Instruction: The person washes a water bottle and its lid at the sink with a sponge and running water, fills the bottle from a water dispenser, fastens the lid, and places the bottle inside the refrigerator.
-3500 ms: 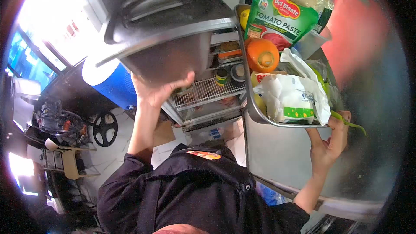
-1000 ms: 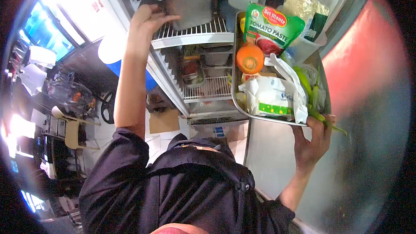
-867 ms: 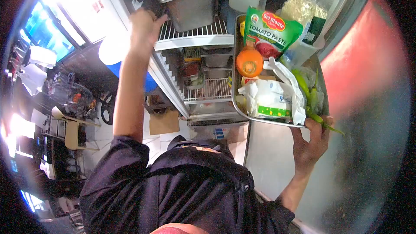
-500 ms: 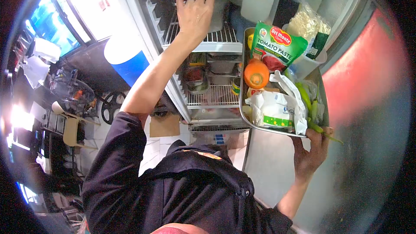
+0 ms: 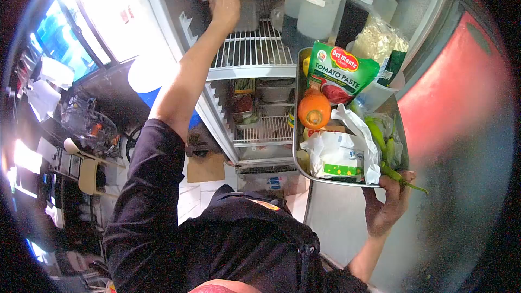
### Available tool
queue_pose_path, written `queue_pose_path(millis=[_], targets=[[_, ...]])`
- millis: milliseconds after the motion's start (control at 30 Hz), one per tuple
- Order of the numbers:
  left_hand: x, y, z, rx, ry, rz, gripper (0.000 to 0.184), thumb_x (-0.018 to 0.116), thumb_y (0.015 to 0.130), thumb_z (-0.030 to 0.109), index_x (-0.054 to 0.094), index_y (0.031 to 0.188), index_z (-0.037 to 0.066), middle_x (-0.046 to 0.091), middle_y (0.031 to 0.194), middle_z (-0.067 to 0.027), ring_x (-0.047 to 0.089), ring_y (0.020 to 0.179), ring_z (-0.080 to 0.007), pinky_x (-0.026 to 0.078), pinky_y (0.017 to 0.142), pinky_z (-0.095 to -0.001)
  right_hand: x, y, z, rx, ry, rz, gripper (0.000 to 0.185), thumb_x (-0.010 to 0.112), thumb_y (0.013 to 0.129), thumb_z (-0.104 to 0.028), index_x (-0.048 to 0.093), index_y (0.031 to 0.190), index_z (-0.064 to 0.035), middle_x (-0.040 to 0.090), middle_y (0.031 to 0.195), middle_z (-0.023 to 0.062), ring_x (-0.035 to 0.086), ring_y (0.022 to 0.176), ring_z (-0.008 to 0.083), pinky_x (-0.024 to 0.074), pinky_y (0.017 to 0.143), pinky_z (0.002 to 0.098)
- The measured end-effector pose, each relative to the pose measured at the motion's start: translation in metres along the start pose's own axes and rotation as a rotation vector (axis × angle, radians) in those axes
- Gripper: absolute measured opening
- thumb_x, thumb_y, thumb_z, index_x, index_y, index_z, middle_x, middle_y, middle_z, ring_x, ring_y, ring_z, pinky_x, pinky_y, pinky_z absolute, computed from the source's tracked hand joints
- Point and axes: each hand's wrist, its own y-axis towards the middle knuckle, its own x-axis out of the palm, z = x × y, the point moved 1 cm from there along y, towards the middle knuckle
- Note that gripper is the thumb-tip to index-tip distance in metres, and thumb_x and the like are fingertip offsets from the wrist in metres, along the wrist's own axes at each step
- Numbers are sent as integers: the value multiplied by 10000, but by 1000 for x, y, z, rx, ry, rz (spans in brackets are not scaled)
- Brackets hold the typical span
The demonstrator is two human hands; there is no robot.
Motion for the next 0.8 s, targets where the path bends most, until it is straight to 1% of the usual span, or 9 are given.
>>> queue_pose_path(millis=[33,133,333,433,533,633,700,733,800], targets=[[6,5,-1,-26,-20,-27,208,541,864,118,669,1018,176,686,932,-101,649,952,-303,362,994,-539,-1,1,0,-2,2,5,448,805,488,54,575,849,-75,540,932,102,516,885,312,427,774,377],[16,12,-6,14,-130,34,190,501,839,111,679,907,99,682,888,-198,670,856,-375,499,764,-528,-3,3,-3,-1,17,15,397,805,532,19,565,835,-71,540,921,113,519,883,316,426,777,379],[29,21,-9,10,-35,-62,216,499,846,118,701,861,45,678,851,-208,665,804,-417,520,732,-526,-6,2,-6,9,-11,-21,317,791,598,-30,555,808,-59,560,936,144,524,896,346,421,802,415],[48,32,-8,-81,24,-256,269,533,843,126,685,1054,192,692,984,-139,668,936,-334,309,1048,-580,-8,6,-11,-15,-28,-28,296,791,616,-45,557,797,-50,567,940,155,524,895,361,415,841,445],[60,37,-1,-29,39,5,364,542,844,142,611,1188,237,650,1135,-129,651,998,-319,245,1055,-636,-17,9,-18,-33,-3,-37,283,792,634,-74,558,790,-41,564,909,159,523,875,365,408,872,472],[69,43,-1,-96,-91,-108,451,553,841,160,533,1276,280,589,1250,-114,630,1046,-312,213,1050,-668,-23,9,-20,-68,-2,-56,296,797,633,-92,558,798,-32,564,880,150,530,860,355,393,907,473],[71,39,1,-38,-19,21,370,559,834,151,599,1193,231,632,1164,-125,645,1008,-320,249,1027,-671,-27,9,-24,-77,14,-87,316,801,624,-78,564,825,-19,576,881,134,546,872,343,365,979,460],[72,36,3,-9,19,85,334,562,830,147,632,1151,206,654,1121,-130,652,988,-323,268,1016,-672,-27,12,-25,-95,27,-69,323,804,629,-97,564,829,-18,572,873,132,542,853,335,381,944,453],[47,33,8,38,34,-91,233,575,815,132,678,1024,154,682,1012,-139,664,949,-326,316,1003,-640,-29,15,-31,-128,53,-32,339,809,638,-135,562,837,-15,565,858,129,534,815,319,412,876,439]])
